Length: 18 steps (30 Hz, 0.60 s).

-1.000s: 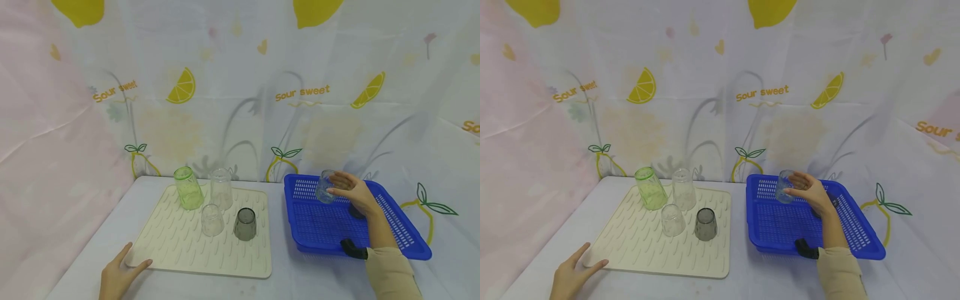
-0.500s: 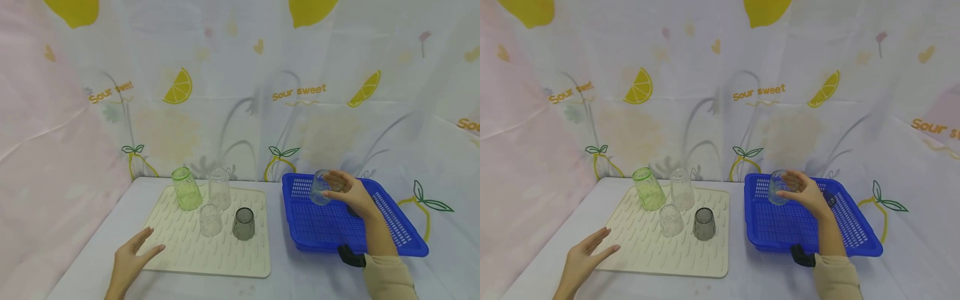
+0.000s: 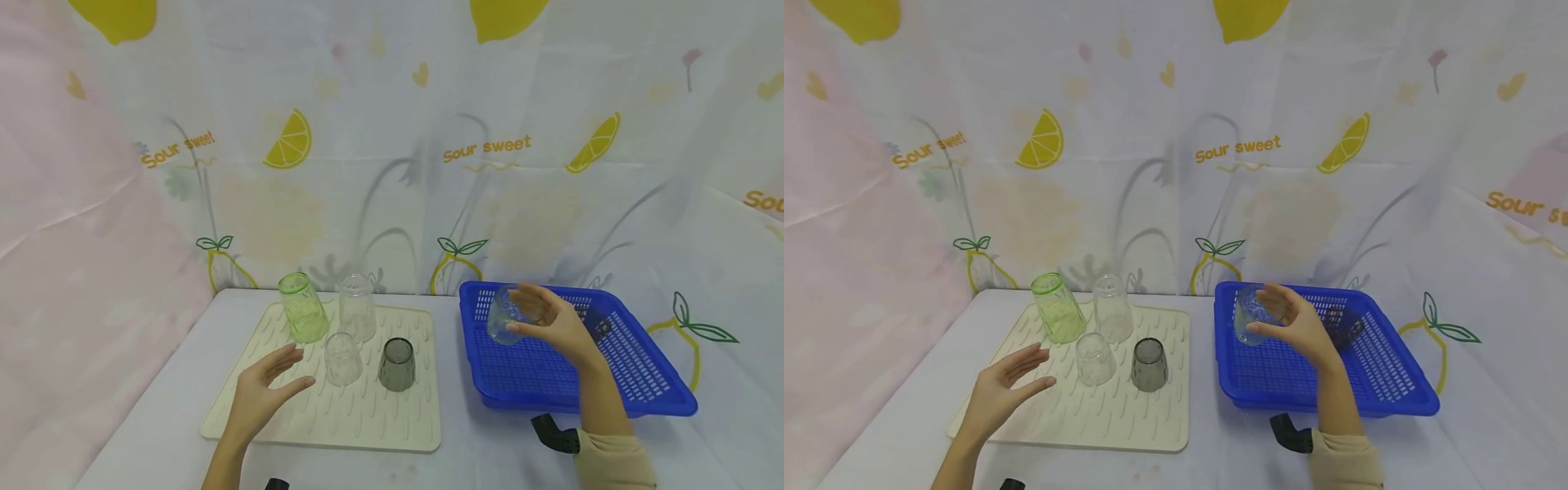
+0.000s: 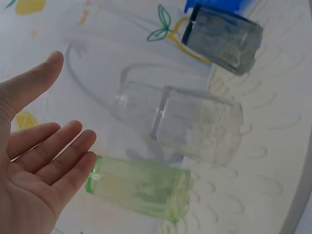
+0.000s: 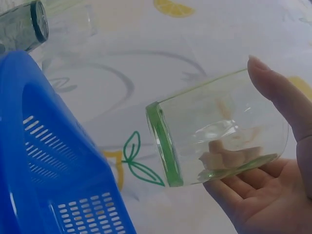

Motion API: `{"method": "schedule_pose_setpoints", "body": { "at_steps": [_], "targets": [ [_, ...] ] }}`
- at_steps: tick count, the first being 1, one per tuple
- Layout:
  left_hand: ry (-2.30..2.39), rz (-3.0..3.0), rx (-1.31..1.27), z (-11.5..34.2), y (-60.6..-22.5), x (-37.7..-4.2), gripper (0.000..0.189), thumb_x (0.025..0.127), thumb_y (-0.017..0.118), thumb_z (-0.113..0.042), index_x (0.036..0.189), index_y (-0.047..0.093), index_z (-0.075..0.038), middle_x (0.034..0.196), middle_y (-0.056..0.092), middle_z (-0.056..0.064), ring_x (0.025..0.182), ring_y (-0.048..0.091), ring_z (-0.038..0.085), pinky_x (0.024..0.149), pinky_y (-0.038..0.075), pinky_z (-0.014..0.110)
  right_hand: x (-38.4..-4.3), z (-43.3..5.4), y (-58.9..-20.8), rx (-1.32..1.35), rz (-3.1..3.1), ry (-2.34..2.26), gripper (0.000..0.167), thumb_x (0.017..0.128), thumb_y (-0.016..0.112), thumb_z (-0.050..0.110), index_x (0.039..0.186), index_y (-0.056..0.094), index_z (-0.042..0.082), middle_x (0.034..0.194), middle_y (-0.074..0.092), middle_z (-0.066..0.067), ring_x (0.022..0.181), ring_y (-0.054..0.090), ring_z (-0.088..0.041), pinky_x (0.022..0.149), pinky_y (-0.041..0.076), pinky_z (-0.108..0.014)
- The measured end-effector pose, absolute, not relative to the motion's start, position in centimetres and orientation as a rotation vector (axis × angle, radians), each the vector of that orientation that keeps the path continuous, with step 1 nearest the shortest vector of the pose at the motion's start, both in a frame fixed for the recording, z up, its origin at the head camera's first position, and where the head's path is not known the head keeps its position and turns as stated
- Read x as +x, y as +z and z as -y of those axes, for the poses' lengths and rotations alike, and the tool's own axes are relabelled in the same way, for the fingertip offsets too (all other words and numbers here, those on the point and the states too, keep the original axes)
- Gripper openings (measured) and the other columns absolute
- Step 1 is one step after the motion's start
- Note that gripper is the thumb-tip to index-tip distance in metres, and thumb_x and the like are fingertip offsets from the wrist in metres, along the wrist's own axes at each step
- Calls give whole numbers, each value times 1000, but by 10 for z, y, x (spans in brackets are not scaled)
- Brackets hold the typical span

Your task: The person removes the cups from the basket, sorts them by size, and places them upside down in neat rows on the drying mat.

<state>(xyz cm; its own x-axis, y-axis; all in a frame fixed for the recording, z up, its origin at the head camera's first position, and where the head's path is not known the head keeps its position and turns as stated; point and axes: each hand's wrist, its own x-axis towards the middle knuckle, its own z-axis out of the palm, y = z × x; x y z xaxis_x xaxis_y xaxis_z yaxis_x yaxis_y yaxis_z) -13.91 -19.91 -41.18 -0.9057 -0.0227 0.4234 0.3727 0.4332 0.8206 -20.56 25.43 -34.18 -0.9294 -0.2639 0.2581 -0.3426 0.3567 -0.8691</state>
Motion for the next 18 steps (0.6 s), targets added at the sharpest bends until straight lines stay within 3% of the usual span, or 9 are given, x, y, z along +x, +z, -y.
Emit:
{"method": "schedule_pose_setpoints", "body": {
  "at_steps": [6,10,18],
  "targets": [
    [-1546,2307,-473,173,-403,-153,59,73,80,-7,125,54,7,113,66,17,103,64,28,91,51,21,-200,-242,-348,602,2486,1707,72,81,73,4,141,34,-4,137,46,-25,119,52,-6,97,44,-15],
    [-1594,2279,-550,158,-398,-161,58,73,79,-5,125,55,6,113,66,16,103,63,29,91,53,32,-197,-234,-352,662,2455,1747,74,79,73,1,141,32,-6,137,44,-29,119,52,-4,97,43,-13],
    [-1734,2256,-654,132,-386,-171,61,76,78,-6,129,51,5,118,63,19,108,61,32,93,52,36,-191,-217,-357,768,2398,1793,76,77,75,-1,140,32,-6,135,44,-32,119,52,-3,98,42,-14]
  ]
}}
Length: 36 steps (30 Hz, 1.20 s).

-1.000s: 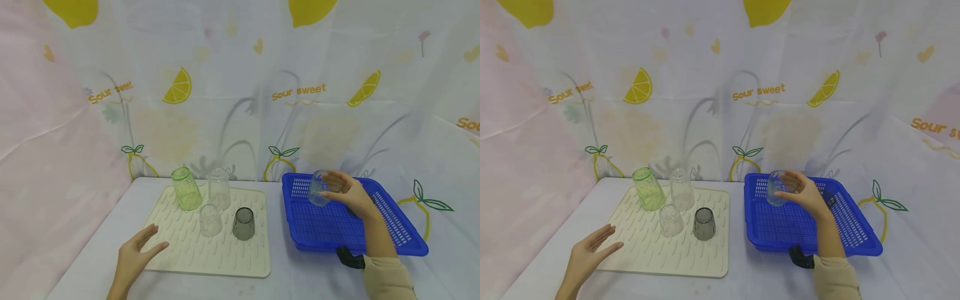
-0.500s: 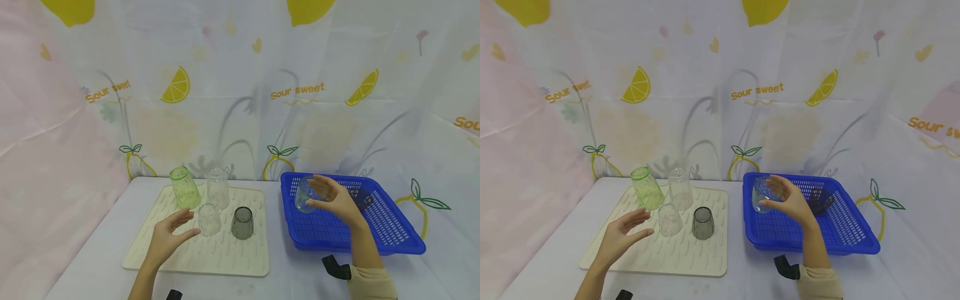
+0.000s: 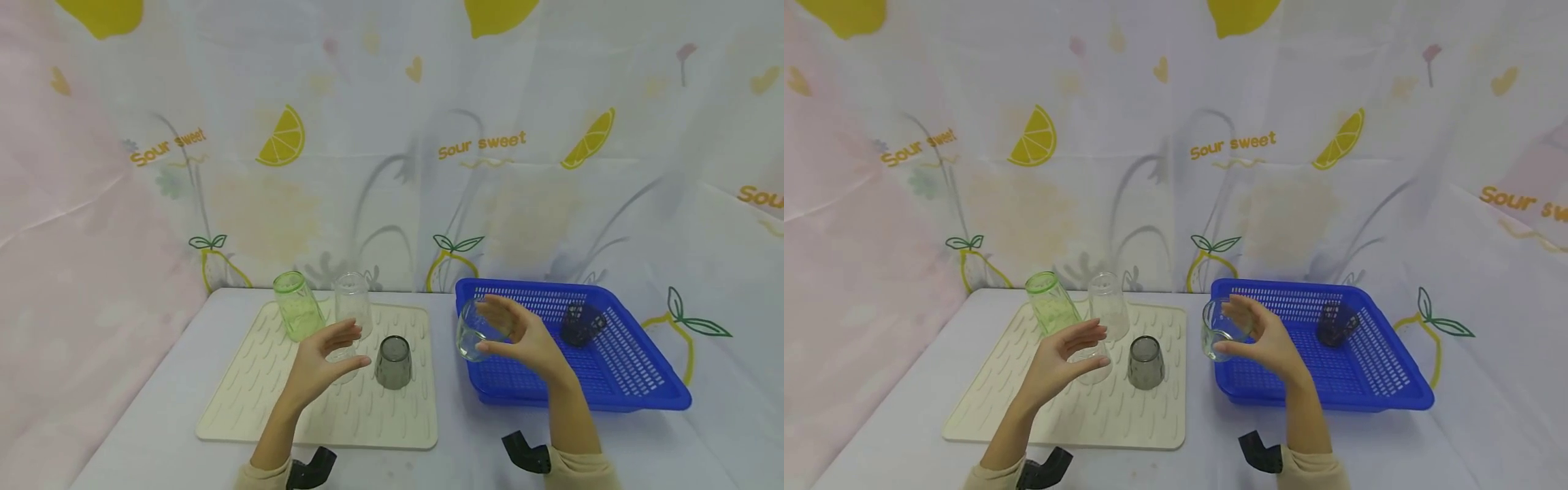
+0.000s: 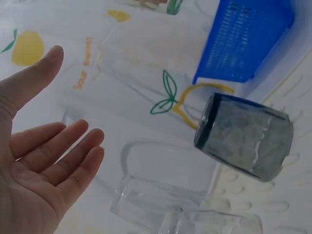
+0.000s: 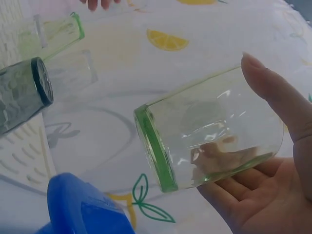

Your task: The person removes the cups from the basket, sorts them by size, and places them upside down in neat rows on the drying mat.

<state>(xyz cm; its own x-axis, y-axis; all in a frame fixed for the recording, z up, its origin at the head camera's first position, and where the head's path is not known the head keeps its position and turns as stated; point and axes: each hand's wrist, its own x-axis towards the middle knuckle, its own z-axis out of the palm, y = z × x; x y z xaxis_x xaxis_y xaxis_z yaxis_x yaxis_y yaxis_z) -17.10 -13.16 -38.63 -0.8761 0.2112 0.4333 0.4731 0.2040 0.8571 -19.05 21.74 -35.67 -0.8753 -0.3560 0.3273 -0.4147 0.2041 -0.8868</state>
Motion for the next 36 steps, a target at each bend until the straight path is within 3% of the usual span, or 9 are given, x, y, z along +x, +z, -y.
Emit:
{"method": "schedule_pose_setpoints", "body": {
  "at_steps": [3,9,16,24,27,32,36],
  "targets": [
    [-1758,2245,-710,123,-383,-174,62,75,77,-4,130,50,6,118,63,19,109,60,32,94,52,36,-189,-210,-359,826,2356,1801,76,75,75,-3,139,34,-7,134,46,-32,119,53,-4,99,42,-15],
    [-1817,2234,-817,102,-377,-177,61,75,78,-5,129,50,6,118,63,19,109,59,35,94,51,38,-187,-196,-365,942,2284,1837,74,75,75,-5,137,34,-11,133,52,-19,121,53,-7,101,43,-21],
    [-1848,2211,-928,81,-375,-179,61,75,78,-5,128,51,7,122,60,20,109,60,35,93,51,43,-186,-181,-367,1031,2245,1839,72,76,74,-4,135,34,-14,130,45,-38,120,53,-6,100,44,-21],
    [-1894,2208,-1006,63,-376,-181,64,75,78,-6,130,49,8,124,58,22,110,59,35,93,51,45,-185,-166,-369,1060,2249,1870,74,78,75,0,137,32,-14,131,47,-34,123,49,-35,101,43,-21],
    [-1897,2217,-1014,59,-377,-180,63,76,77,-6,131,49,7,125,57,21,112,58,34,94,51,39,-185,-161,-371,1095,2238,1886,72,80,73,2,137,32,-13,131,46,-35,124,49,-30,102,41,-20],
    [-1902,2227,-1003,58,-379,-180,64,77,77,-10,133,48,3,126,57,18,114,57,31,96,50,33,-184,-154,-375,1148,2181,1947,73,81,72,4,137,30,-14,132,43,-37,125,48,-9,104,39,-20],
    [-1950,2203,-1006,57,-379,-179,67,76,79,-13,134,47,3,124,57,19,113,57,32,96,50,34,-184,-152,-378,1193,2085,2051,77,82,72,6,138,24,-18,135,35,-42,127,45,-5,107,36,-20]
  ]
}}
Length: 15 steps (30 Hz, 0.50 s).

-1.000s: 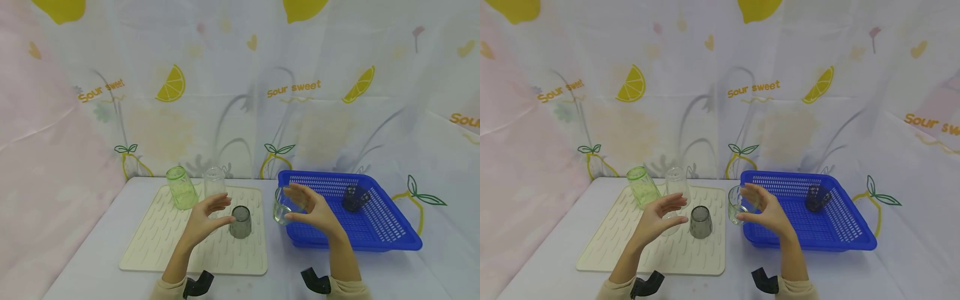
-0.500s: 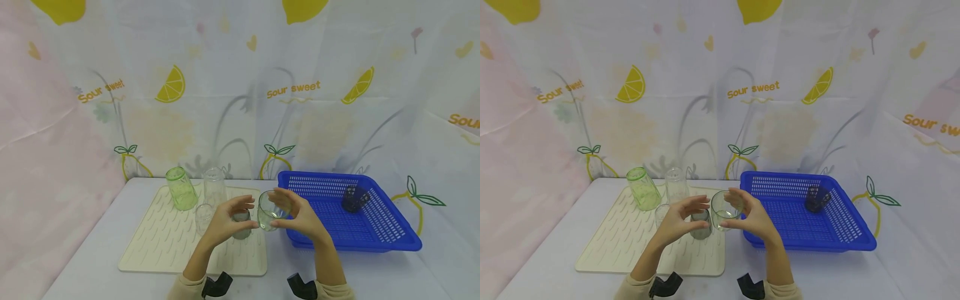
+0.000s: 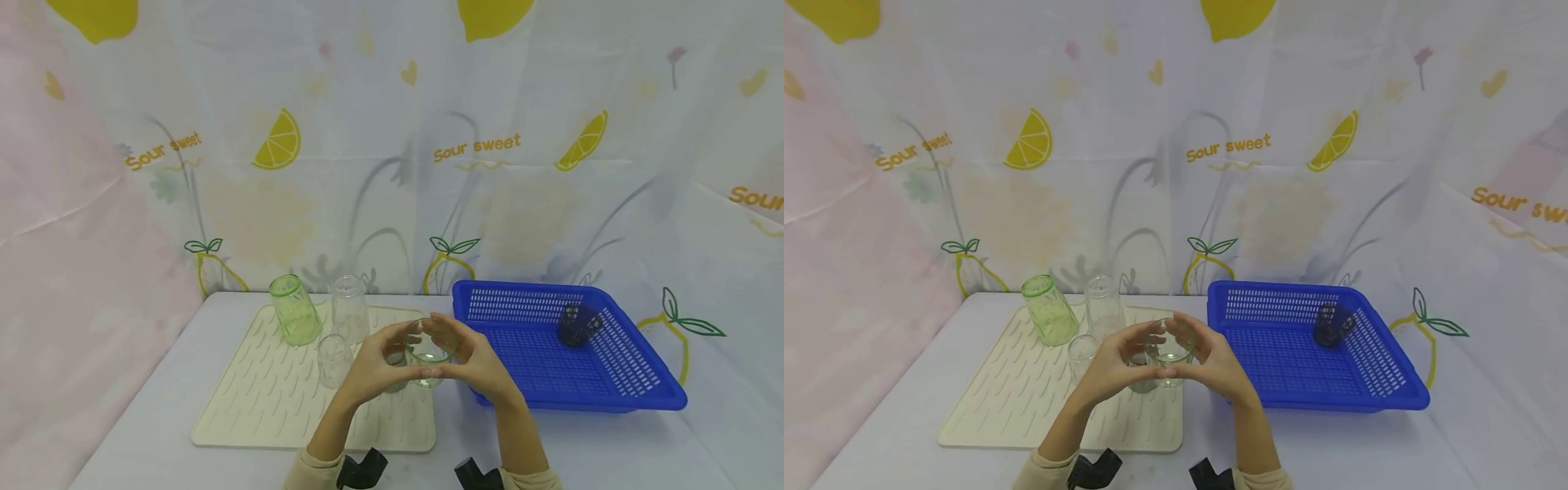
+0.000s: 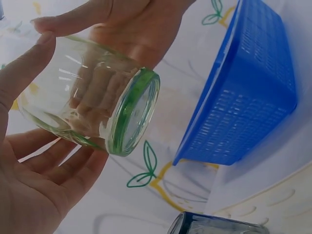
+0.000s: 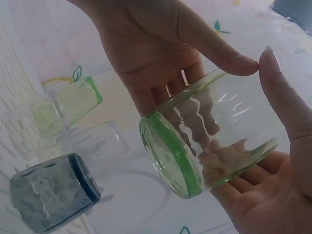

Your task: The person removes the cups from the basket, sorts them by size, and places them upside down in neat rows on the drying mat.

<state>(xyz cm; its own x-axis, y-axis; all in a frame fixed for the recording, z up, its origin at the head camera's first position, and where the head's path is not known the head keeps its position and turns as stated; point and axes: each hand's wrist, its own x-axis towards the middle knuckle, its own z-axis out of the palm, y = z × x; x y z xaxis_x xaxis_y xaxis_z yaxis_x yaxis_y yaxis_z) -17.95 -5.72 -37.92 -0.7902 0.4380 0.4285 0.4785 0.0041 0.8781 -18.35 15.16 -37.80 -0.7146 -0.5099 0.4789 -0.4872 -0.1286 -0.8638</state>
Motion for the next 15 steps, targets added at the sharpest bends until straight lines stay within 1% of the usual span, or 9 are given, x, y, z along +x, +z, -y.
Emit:
{"method": "schedule_pose_setpoints", "body": {
  "at_steps": [4,8,12,15],
  "targets": [
    [-1992,2166,-1041,56,-380,-180,69,77,79,-18,134,47,2,125,57,19,112,56,36,96,51,36,-184,-150,-381,-1245,-1934,-2056,78,86,68,8,139,18,-19,139,29,-41,131,40,-7,109,34,-22],
    [-2039,2107,-1099,54,-382,-182,70,77,79,-22,135,46,1,128,55,17,112,57,36,96,50,42,-185,-149,-384,-1268,-1872,-2019,80,90,65,16,143,14,-14,146,22,-36,135,35,-8,110,33,-24],
    [-2097,2040,-1154,53,-383,-183,70,77,78,-19,134,45,4,132,51,19,115,56,34,97,49,42,-185,-149,-385,-1304,-1881,-1958,82,93,61,26,145,11,-11,149,13,-35,137,30,-10,110,34,-26],
    [-2117,2013,-1174,51,-381,-183,68,77,78,-15,134,45,4,132,51,20,117,54,33,99,48,39,-186,-149,-386,-1339,-1883,-1940,82,94,59,29,145,9,-11,149,8,-36,138,27,-11,111,33,-27]
  ]
}}
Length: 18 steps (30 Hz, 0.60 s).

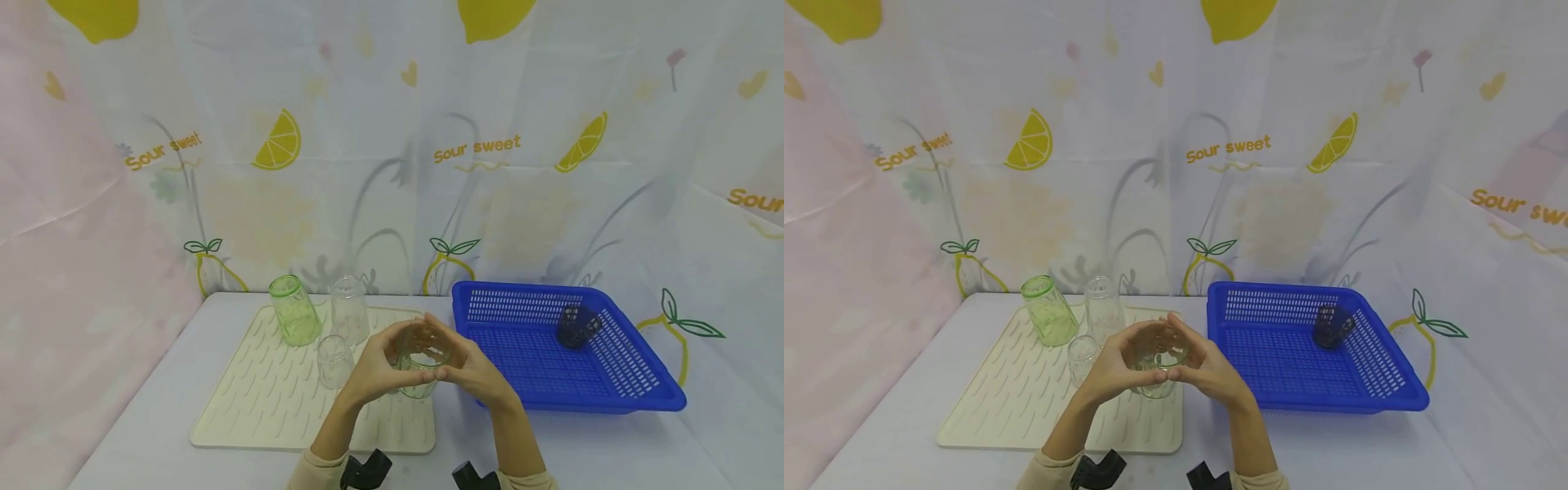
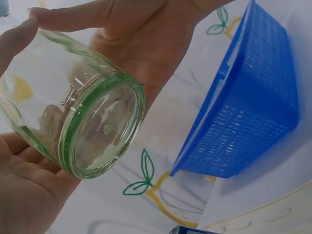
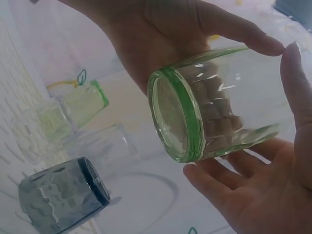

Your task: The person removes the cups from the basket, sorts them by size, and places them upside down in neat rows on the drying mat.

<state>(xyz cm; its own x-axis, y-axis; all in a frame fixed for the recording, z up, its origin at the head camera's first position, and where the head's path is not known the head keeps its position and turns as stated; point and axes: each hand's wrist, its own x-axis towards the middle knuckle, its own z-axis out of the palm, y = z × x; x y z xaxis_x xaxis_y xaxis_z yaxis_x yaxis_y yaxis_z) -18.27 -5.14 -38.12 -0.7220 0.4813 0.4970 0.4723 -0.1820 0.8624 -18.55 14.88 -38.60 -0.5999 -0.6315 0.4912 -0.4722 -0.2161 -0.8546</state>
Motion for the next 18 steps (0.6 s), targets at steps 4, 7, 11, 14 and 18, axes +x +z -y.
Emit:
{"method": "schedule_pose_setpoints", "body": {
  "at_steps": [4,7,11,14,18],
  "targets": [
    [2127,-2010,1241,50,-378,-182,65,77,77,-10,131,45,6,126,54,22,116,54,34,99,48,41,-185,-149,-389,-1336,-1875,-1974,84,92,62,29,145,11,-12,149,10,-36,136,32,-11,110,35,-29],
    [2140,-2043,1287,50,-374,-181,65,78,77,-14,130,44,9,124,55,25,114,55,35,99,48,39,-185,-148,-393,-1292,-1855,-2018,82,88,68,24,143,19,-13,148,25,-31,132,40,-13,108,38,-30],
    [2133,-2071,1267,50,-369,-180,71,79,78,-25,131,43,8,124,55,26,116,54,32,100,47,36,-182,-144,-399,-1229,-1803,-2060,71,83,72,9,135,31,-18,137,49,-15,122,51,-16,100,46,-25],
    [2131,-2060,1251,49,-366,-180,72,78,78,-26,132,43,6,126,53,27,117,54,31,100,47,37,-181,-140,-403,-1212,-1749,-2087,64,81,71,1,130,35,-21,129,57,-6,111,58,-13,87,52,-20],
    [2158,-2028,1272,47,-364,-180,71,77,79,-19,131,42,7,126,52,27,117,54,32,101,47,39,-182,-133,-408,-1228,-1636,-2148,62,82,69,-1,132,37,-17,127,59,-3,105,60,-12,81,53,-19]
  ]
}}
